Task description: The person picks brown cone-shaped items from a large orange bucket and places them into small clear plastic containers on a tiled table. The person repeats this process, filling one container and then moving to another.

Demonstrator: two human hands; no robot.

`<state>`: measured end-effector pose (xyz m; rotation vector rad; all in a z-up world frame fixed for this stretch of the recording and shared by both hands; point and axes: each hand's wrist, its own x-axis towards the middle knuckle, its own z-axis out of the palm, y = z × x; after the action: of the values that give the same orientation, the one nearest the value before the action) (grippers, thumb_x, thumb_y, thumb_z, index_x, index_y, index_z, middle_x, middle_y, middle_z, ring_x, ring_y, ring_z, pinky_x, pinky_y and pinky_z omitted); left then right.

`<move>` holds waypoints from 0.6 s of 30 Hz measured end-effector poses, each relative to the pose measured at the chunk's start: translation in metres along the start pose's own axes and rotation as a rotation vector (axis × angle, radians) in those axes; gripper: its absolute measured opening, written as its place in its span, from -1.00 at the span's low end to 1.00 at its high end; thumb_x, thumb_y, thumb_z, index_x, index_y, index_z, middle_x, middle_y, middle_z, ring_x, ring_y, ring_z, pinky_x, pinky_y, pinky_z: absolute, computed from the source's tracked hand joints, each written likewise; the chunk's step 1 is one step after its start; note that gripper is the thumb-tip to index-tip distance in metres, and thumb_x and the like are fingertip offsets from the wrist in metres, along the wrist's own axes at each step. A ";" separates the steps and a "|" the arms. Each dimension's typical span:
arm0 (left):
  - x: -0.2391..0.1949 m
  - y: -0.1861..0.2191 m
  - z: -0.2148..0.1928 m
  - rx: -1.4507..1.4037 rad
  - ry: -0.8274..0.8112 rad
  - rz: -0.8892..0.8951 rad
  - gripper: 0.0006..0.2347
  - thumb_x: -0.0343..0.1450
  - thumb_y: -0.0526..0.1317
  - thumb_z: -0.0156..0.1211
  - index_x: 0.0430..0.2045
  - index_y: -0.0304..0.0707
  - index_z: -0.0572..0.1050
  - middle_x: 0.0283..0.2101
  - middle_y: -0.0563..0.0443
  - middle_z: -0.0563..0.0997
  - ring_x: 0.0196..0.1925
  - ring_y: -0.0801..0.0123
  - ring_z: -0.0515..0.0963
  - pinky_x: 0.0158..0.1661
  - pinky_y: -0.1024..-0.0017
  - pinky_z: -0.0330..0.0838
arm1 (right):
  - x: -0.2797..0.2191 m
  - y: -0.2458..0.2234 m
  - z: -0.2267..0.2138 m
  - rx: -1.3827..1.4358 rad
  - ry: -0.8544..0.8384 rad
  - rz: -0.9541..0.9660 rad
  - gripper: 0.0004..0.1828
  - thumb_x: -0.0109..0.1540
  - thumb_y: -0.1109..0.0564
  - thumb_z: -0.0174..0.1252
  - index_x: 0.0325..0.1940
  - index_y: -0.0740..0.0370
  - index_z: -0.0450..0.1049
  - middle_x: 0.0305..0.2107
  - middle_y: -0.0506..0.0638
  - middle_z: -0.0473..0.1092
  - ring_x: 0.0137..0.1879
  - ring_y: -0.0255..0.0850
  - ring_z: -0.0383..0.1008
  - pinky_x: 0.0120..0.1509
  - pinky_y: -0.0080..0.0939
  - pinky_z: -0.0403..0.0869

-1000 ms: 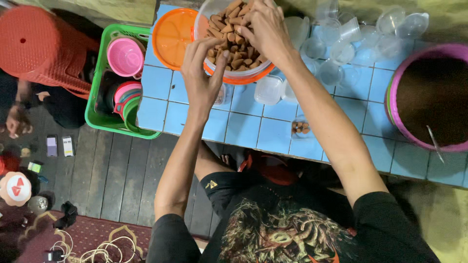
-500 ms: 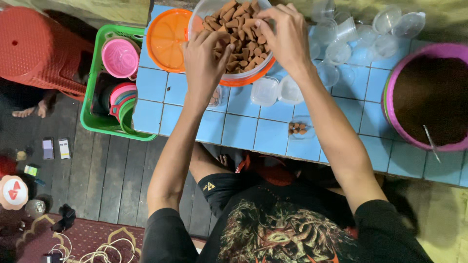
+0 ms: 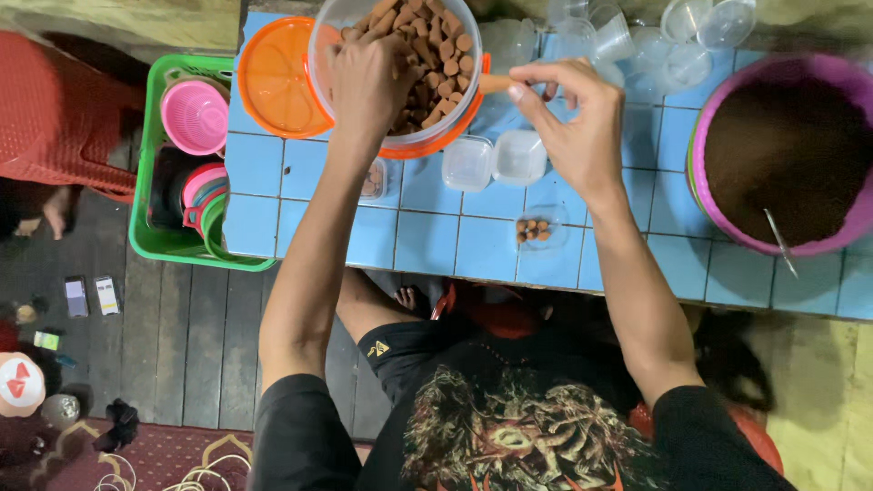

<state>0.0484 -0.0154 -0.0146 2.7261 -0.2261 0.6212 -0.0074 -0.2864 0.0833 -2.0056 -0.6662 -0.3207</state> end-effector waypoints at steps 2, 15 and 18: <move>-0.002 -0.005 0.013 0.142 0.009 -0.009 -0.92 0.19 -0.16 0.32 -0.61 -0.05 0.54 -0.52 -0.06 0.59 -0.38 -0.05 0.52 -0.36 0.08 0.21 | -0.013 -0.006 -0.013 0.038 -0.005 0.027 -0.90 0.39 0.24 0.26 -0.02 0.29 0.59 -0.32 -0.04 0.45 -0.24 -0.25 0.18 -0.12 -0.26 0.22; 0.004 0.038 -0.046 0.375 0.336 0.145 -0.92 0.23 -0.24 0.28 -0.60 0.03 0.49 -0.55 0.05 0.44 -0.45 0.09 0.38 -0.33 0.26 0.18 | -0.115 0.008 -0.036 -0.082 -0.109 0.151 -0.91 0.31 0.21 0.29 -0.17 0.29 0.59 -0.28 0.02 0.55 -0.31 -0.20 0.32 0.06 -0.13 0.28; -0.001 0.058 -0.066 0.243 0.341 0.153 -0.90 0.25 -0.29 0.33 -0.48 -0.01 0.54 -0.42 0.04 0.54 -0.32 0.09 0.44 -0.23 0.25 0.21 | -0.138 0.018 -0.032 -0.120 -0.189 0.179 -0.93 0.31 0.21 0.26 -0.16 0.26 0.60 -0.26 0.00 0.56 -0.21 -0.14 0.36 -0.10 -0.20 0.34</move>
<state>0.0084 -0.0457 0.0578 2.7857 -0.2919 1.2132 -0.1081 -0.3654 0.0205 -2.2118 -0.5892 -0.0655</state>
